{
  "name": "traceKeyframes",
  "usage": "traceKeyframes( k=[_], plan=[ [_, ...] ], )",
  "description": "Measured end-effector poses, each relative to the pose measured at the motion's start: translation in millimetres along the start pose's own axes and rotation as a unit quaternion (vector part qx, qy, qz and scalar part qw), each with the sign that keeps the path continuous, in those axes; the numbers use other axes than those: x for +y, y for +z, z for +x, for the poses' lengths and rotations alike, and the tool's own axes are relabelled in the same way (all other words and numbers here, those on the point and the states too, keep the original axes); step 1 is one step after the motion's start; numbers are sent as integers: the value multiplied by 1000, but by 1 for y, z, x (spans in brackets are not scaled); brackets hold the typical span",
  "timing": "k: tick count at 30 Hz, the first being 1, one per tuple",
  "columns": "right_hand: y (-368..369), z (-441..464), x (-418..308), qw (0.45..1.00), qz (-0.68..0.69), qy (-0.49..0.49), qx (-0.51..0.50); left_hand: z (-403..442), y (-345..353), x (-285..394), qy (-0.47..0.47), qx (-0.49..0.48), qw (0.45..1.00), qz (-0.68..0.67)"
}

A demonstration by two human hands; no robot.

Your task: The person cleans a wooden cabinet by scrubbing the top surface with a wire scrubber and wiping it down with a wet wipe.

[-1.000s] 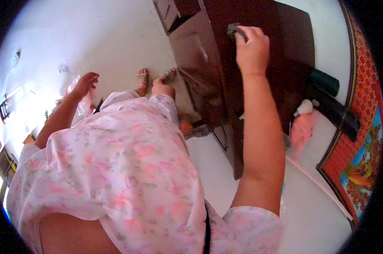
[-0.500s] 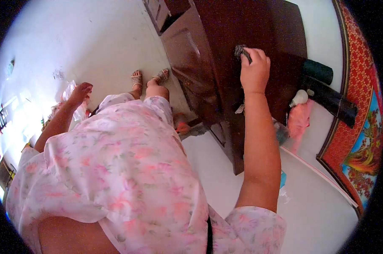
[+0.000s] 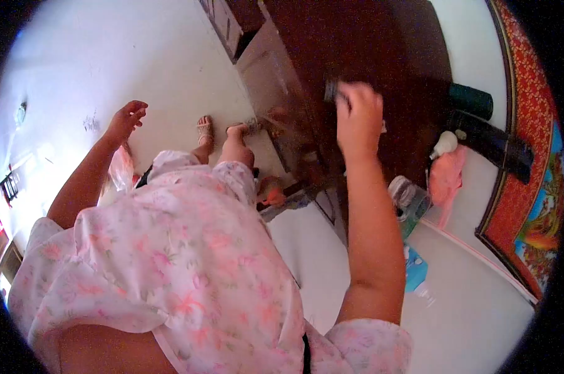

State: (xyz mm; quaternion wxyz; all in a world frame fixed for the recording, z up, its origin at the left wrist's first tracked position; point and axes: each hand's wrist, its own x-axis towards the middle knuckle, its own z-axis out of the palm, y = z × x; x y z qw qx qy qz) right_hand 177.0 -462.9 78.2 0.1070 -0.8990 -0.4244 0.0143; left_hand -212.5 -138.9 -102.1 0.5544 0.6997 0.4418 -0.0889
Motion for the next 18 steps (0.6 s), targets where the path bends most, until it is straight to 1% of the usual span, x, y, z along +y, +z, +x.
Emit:
traceKeyframes(
  k=[3, 5, 6, 7, 8, 9, 10, 11, 12, 13, 14, 15, 16, 17, 18],
  plan=[
    [-14, -65, 4, 999, 3, 15, -41, 9, 0, 57, 26, 38, 999, 1],
    [-13, -46, 5, 999, -13, -4, -34, 32, 2, 97, 70, 100, 991, 46],
    [-11, -31, 5, 999, -24, -24, -28, 37, 5, 129, 110, 133, 984, 35],
    [-6, -3, 4, 1000, -18, -14, -16, 50, 7, 155, 162, 154, 974, 40],
    [-3, 28, 6, 999, -16, -44, 15, 67, 8, 175, 244, 173, 952, 73],
    [1, 55, -1, 999, -25, -28, 19, 75, 16, 207, 289, 199, 934, 71],
    [1, 71, -6, 999, -14, -32, 27, 78, 28, 243, 331, 221, 915, 70],
    [2, 77, -8, 999, -6, -33, 30, 83, 36, 274, 395, 227, 882, 125],
    [1, 69, -3, 999, -5, -30, 30, 74, 47, 320, 314, 164, 933, 68],
    [-2, 54, 5, 999, -6, -36, 10, 85, 59, 337, 390, 176, 898, 106],
    [-5, 39, 11, 999, -7, -45, -11, 92, 70, 353, 416, 175, 880, 149],
    [-9, 21, 15, 999, -10, -44, -15, 93, 81, 362, 415, 173, 881, 146],
    [-15, -1, 19, 999, -9, -24, -34, 92, 93, 368, 395, 184, 883, 177],
    [-19, -9, 23, 999, -7, -7, -51, 91, 101, 375, 375, 198, 881, 209],
    [-19, -2, 26, 999, -6, -8, -49, 95, 106, 379, 376, 200, 880, 209]
  ],
)
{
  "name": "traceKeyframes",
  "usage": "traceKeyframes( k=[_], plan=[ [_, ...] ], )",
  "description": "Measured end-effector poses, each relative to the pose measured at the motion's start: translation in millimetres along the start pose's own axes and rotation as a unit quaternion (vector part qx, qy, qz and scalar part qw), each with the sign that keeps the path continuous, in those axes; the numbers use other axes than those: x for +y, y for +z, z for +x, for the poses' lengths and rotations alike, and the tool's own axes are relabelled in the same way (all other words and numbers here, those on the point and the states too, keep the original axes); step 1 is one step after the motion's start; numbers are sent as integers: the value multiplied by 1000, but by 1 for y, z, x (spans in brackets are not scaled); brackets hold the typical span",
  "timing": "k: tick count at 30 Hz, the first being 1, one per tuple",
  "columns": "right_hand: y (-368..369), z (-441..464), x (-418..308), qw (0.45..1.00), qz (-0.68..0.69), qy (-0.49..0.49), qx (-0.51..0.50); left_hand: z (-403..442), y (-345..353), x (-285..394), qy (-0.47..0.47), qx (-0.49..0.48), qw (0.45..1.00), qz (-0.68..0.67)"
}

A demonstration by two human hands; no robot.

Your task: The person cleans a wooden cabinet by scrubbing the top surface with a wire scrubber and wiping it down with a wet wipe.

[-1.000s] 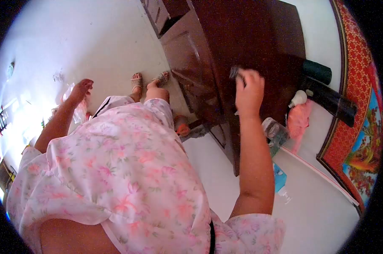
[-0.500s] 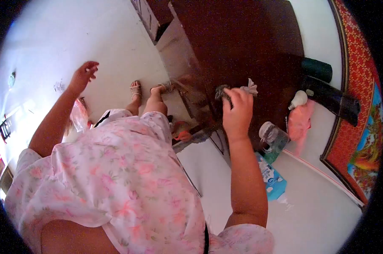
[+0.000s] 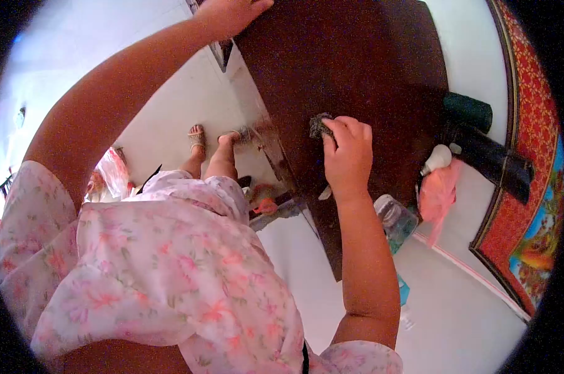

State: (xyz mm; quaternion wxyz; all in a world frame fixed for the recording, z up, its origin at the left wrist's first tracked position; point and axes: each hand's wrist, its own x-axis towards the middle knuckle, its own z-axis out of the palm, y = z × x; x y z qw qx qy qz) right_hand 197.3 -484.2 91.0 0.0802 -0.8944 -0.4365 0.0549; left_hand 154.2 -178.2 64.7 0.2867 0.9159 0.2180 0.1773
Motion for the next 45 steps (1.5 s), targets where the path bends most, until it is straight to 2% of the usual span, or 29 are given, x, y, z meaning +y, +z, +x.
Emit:
traceKeyframes(
  k=[2, 3, 5, 9, 11, 12, 14, 17, 18, 20, 21, 23, 25, 27, 28, 29, 31, 33, 35, 37, 39, 41, 42, 45],
  plan=[
    [5, 12, 0, 997, 19, -56, 40, 1, 11, 2, -128, -124, 984, -6],
    [8, 27, -6, 998, 24, -49, 40, 0, 17, 3, -125, -131, 983, -2],
    [14, 66, -23, 992, 49, -82, 77, 0, 21, 2, -84, -99, 991, 22],
    [9, 58, -2, 989, 67, -113, 68, -2, 22, -1, -85, -86, 993, 15],
    [-3, 29, 33, 999, 14, -28, 14, -1, 22, 2, -101, -92, 991, 10],
    [-2, 29, 36, 999, 9, -29, 9, -3, 25, -1, -104, -92, 990, 4],
    [0, 31, 35, 997, 5, -53, 59, -5, 34, -8, -88, -70, 993, 27],
    [15, 67, -26, 983, 91, -142, 72, -5, 36, -10, -78, -54, 995, 28],
    [16, 72, -27, 981, 96, -149, 74, -6, 35, -11, -57, -28, 998, 12],
    [13, 71, -20, 982, 73, -167, 50, -7, 36, -13, -76, -36, 996, 17],
    [5, 66, 2, 988, 21, -148, 51, -9, 34, -10, -94, -46, 994, 16],
    [-6, 53, 66, 999, -11, -26, 38, -9, 33, -5, -105, -53, 993, 16],
    [-10, 52, 78, 998, -11, 41, 54, -7, 34, -6, -117, -50, 992, 18],
    [5, 61, 53, 994, 8, -54, 93, -7, 40, -10, -88, -30, 995, 32],
    [7, 70, 25, 992, 37, -92, 74, -7, 40, -10, -89, -28, 995, 36],
    [11, 75, 11, 990, 56, -92, 86, -7, 39, -10, -85, -22, 996, 36],
    [9, 88, 43, 989, -2, -107, 98, -10, 39, -13, -85, -27, 995, 35],
    [-2, 102, 75, 994, -4, -5, 106, -8, 40, -14, -74, -29, 996, 29],
    [-1, 97, 75, 994, -42, -14, 97, -11, 43, -14, -75, -32, 996, 31],
    [4, 79, 47, 994, 7, -78, 80, -5, 42, -15, -78, -28, 996, 37],
    [4, 76, 40, 996, 27, -61, 64, -8, 41, -17, -57, -20, 998, 14],
    [0, 96, 64, 995, -39, -37, 85, -10, 40, -14, -75, -32, 997, 15],
    [1, 103, 67, 994, -21, -4, 104, -7, 37, -12, -86, -39, 995, 20],
    [6, 88, 50, 997, 9, -31, 74, -7, 38, -14, -77, -31, 997, 4]
  ],
)
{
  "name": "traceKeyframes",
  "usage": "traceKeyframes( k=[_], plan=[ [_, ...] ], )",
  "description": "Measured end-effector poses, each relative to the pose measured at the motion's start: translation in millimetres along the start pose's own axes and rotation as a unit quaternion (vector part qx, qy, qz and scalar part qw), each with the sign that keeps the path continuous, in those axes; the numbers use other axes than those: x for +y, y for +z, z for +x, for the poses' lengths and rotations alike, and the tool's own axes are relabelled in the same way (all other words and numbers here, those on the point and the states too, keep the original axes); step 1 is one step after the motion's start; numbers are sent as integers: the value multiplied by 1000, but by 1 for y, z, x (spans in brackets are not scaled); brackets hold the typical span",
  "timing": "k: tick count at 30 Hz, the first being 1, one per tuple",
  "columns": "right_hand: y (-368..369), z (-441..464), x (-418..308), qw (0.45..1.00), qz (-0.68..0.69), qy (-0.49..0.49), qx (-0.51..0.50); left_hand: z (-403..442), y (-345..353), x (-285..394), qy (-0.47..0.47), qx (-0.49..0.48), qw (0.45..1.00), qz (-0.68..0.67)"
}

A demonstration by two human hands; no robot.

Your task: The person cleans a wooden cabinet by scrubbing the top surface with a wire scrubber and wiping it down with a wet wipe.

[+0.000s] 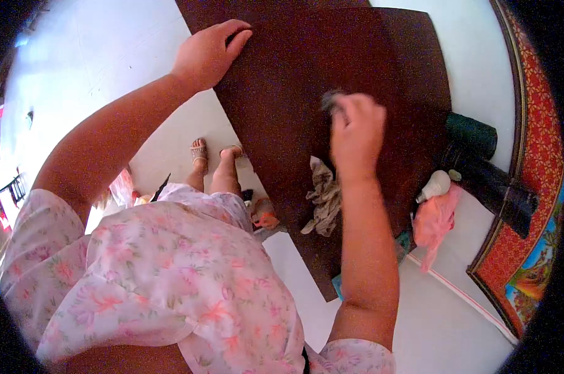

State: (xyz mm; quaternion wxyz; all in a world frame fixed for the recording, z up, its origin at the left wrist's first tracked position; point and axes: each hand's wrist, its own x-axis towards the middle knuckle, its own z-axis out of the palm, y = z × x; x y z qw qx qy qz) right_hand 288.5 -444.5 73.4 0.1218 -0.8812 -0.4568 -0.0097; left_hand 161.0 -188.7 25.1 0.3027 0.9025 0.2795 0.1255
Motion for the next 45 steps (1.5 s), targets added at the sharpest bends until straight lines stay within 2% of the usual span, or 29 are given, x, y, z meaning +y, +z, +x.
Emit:
traceKeyframes(
  k=[2, 4, 8, 11, 12, 14, 15, 16, 18, 21, 24, 25, 26, 28, 29, 31, 32, 33, 34, 35, 36, 38, 40, 42, 43, 45],
  plan=[
    [-4, -23, -36, 996, 56, -55, -52, 3, -3, 3, -21, -15, 1000, 3],
    [-1, -17, -22, 995, 54, -76, -41, 2, -2, 2, -6, -13, 1000, -2],
    [11, 77, 71, 994, -48, 48, 80, 5, -4, 1, 0, -1, 1000, 7],
    [19, 86, 54, 995, -8, 43, 86, 1, -6, 4, -10, -26, 1000, -5],
    [17, 68, 33, 997, -19, -2, 76, 3, -4, 3, -9, -26, 1000, -9],
    [13, 35, 7, 1000, 7, -14, 25, 1, 1, -1, 11, 2, 1000, -6],
    [10, 38, 21, 999, -11, -40, 14, 1, 1, -2, 4, 1, 1000, -8],
    [6, 52, 37, 998, -54, -37, 7, 1, -1, 0, 2, -6, 1000, -1],
    [2, 89, 70, 994, -96, 38, 41, 1, -3, 4, 5, -12, 1000, 11],
    [13, 93, 54, 992, -90, 46, 73, 1, -4, 2, -7, -18, 1000, 2],
    [16, 64, 10, 997, -4, -58, 50, 3, 2, -1, 3, -1, 1000, 5],
    [15, 70, 27, 997, -33, -58, 50, 2, 2, -1, -1, -6, 1000, 8],
    [8, 85, 49, 996, -66, -38, 44, 1, 1, -1, -1, -10, 1000, 14],
    [4, 112, 105, 986, -122, 93, 67, 2, 0, 2, -1, -11, 1000, 14],
    [12, 113, 102, 986, -118, 97, 66, 0, -1, 2, -4, -11, 1000, 11],
    [22, 104, 83, 989, -62, 33, 130, 2, 1, 1, -5, -13, 1000, 16],
    [27, 95, 49, 989, -43, -51, 130, 2, 1, 0, -12, -4, 1000, 17],
    [27, 78, 6, 991, 14, -82, 107, 2, 1, -1, -4, -6, 1000, 0],
    [25, 57, -33, 992, -1, -97, 79, 1, -1, 1, -3, -10, 1000, -3],
    [29, 35, -56, 986, 35, -140, 87, 1, -4, 4, 4, -6, 1000, -12],
    [24, 13, -75, 989, 70, -116, 53, 3, -9, 10, 15, -1, 1000, -21],
    [17, -16, -63, 989, 84, -115, 41, -2, -18, 21, 10, 4, 999, -43],
    [-8, -25, -10, 1000, 6, -29, 1, 3, -13, 14, 4, -6, 1000, -29],
    [-17, -52, 43, 995, -31, 90, 40, -1, -14, 16, 5, -7, 1000, -25],
    [-18, -65, 43, 994, -36, 94, 45, -2, -15, 18, -8, -9, 1000, -23],
    [-27, -102, 34, 996, -27, 86, -24, 0, -16, 21, -18, -9, 999, -27]
  ],
)
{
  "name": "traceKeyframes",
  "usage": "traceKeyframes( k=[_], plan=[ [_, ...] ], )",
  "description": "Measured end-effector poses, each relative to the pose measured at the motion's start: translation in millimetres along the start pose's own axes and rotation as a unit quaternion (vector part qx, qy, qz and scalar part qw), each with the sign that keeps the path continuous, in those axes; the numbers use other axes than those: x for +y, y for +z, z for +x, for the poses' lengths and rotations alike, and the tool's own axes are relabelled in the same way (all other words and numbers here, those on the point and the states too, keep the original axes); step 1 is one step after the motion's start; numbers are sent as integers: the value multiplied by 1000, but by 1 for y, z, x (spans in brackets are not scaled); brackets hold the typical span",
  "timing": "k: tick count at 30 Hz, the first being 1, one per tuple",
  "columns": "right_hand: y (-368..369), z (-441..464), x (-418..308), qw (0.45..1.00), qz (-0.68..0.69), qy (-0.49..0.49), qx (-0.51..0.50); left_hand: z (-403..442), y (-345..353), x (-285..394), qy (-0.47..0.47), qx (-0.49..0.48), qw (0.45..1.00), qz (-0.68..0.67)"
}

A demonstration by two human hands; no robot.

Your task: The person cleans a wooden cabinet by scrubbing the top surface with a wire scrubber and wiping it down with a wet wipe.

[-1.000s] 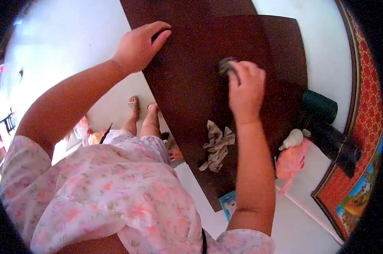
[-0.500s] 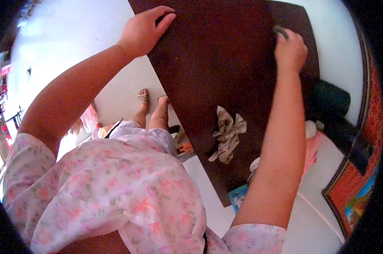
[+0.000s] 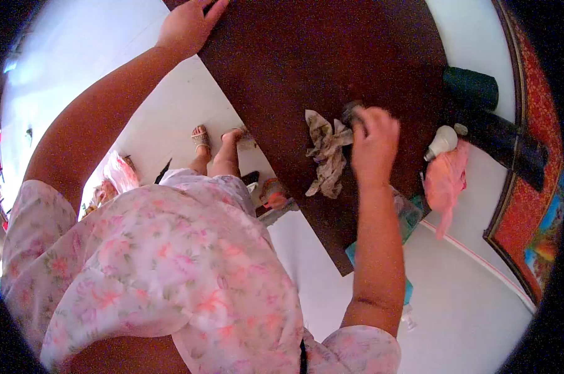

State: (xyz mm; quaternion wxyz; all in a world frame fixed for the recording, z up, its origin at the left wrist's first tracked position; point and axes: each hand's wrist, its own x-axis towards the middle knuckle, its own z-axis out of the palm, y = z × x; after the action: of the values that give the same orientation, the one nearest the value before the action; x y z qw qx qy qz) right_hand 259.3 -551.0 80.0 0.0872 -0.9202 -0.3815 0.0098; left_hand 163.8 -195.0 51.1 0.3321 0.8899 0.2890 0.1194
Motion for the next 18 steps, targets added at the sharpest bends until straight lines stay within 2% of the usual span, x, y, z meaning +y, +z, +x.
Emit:
traceKeyframes(
  k=[1, 4, 10, 13, 15, 18],
  plan=[
    [-2, -20, -9, 999, 10, -28, -20, 0, -2, 2, -5, -1, 1000, 2],
    [-4, -39, -32, 997, 41, 23, -57, 1, 2, -4, -4, 0, 1000, 8],
    [19, 26, -48, 996, 66, -32, 54, -6, 2, 1, 12, 14, 999, 29],
    [16, 9, -51, 997, 56, -47, 33, -1, 3, -3, -11, 13, 999, 42],
    [6, -30, -57, 996, 67, -44, -48, 0, 8, -5, 10, 18, 999, 32],
    [10, -15, -70, 998, 48, -45, -16, -1, 10, -6, 18, 33, 998, 49]
  ],
)
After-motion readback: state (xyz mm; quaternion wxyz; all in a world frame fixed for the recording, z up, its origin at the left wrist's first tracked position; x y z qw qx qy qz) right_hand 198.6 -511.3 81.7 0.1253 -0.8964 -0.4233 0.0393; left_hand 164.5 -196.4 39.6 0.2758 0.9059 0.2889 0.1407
